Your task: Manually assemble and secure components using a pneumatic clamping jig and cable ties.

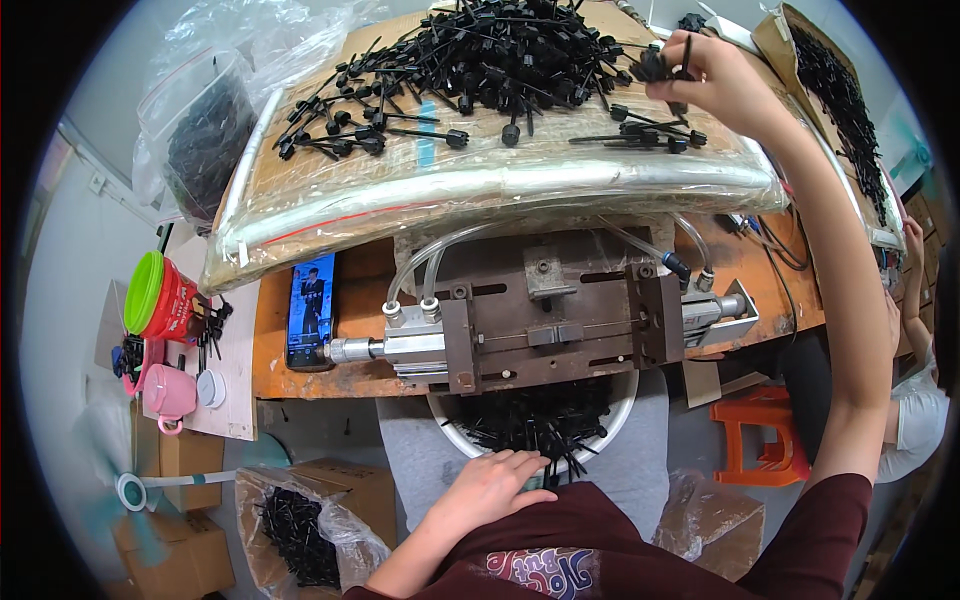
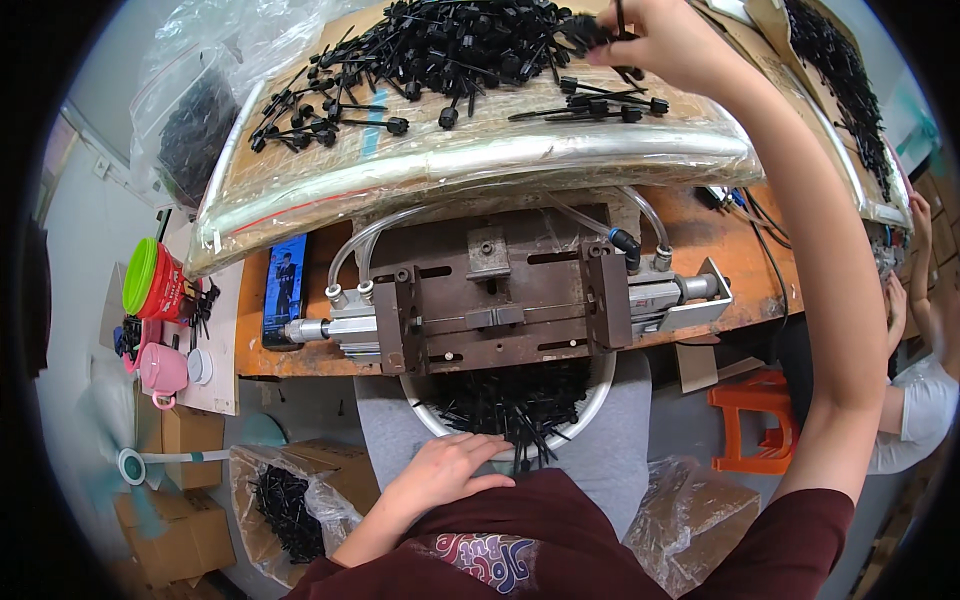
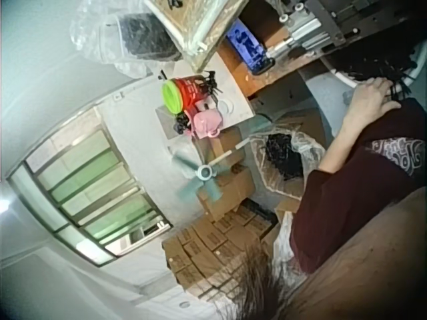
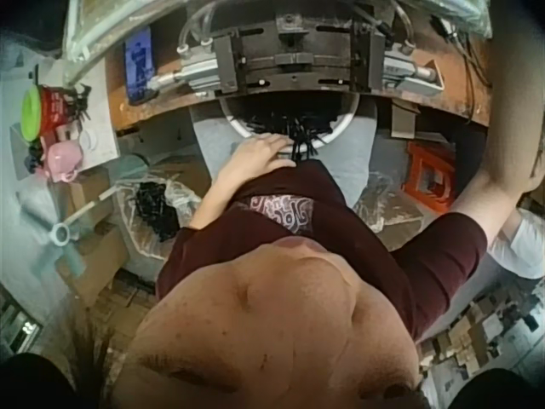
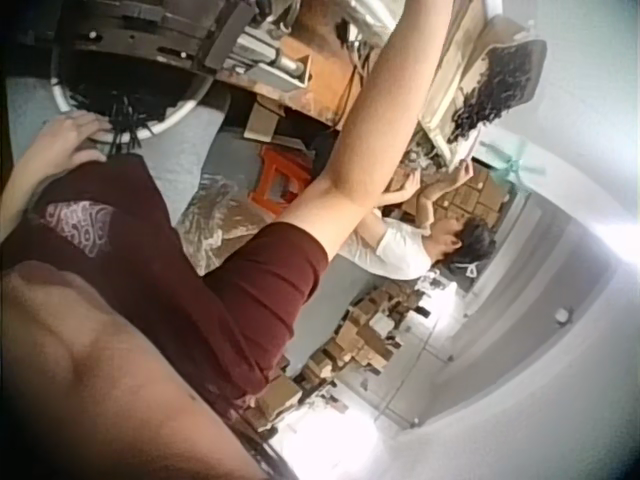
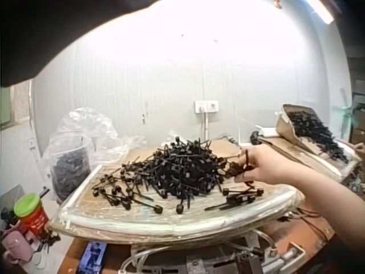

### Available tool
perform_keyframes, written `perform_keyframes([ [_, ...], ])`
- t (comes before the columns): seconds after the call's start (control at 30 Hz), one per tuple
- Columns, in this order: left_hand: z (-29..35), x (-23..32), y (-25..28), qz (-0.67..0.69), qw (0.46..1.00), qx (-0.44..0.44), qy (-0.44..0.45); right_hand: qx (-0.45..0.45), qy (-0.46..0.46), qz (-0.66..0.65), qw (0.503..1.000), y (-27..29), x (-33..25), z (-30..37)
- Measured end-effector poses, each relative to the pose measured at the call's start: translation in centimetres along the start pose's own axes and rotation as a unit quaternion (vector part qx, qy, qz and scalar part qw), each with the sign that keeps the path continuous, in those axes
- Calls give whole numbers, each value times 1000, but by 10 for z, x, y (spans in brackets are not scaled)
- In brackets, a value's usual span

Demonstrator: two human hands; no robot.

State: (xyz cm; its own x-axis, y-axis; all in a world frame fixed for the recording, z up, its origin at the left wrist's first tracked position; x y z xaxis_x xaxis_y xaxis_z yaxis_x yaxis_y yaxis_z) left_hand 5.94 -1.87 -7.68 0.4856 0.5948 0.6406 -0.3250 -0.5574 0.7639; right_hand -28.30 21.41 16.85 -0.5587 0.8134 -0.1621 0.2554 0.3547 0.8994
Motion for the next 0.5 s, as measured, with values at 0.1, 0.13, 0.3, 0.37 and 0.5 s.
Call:
perform_keyframes([
  [0.1,-4,10,10,4,999,29,-22,-22,-130,-120,984,3,1,-4],
  [0.13,-6,16,16,6,999,43,-33,-27,-168,-190,967,4,0,-4],
  [0.3,-25,40,65,83,974,185,-105,65,-66,-313,945,5,-32,33],
  [0.37,-35,43,82,149,943,284,-85,181,121,-252,943,-8,-74,73],
  [0.5,-49,52,106,453,802,388,19,215,366,-58,903,-33,-131,144],
])
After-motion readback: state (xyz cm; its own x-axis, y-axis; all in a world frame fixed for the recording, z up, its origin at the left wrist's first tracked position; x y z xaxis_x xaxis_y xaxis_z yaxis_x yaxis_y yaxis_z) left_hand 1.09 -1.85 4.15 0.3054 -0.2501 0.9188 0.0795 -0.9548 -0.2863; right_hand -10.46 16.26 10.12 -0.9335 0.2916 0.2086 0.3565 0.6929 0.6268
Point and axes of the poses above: each hand's wrist, its own z-axis away from the middle knuckle, its own y-axis out of the back of the hand, x = y × z, the point moved 1 cm from there along -z, towards the middle knuckle, and after that the axes turned 7 degrees about -y, right-handed, at the moved point
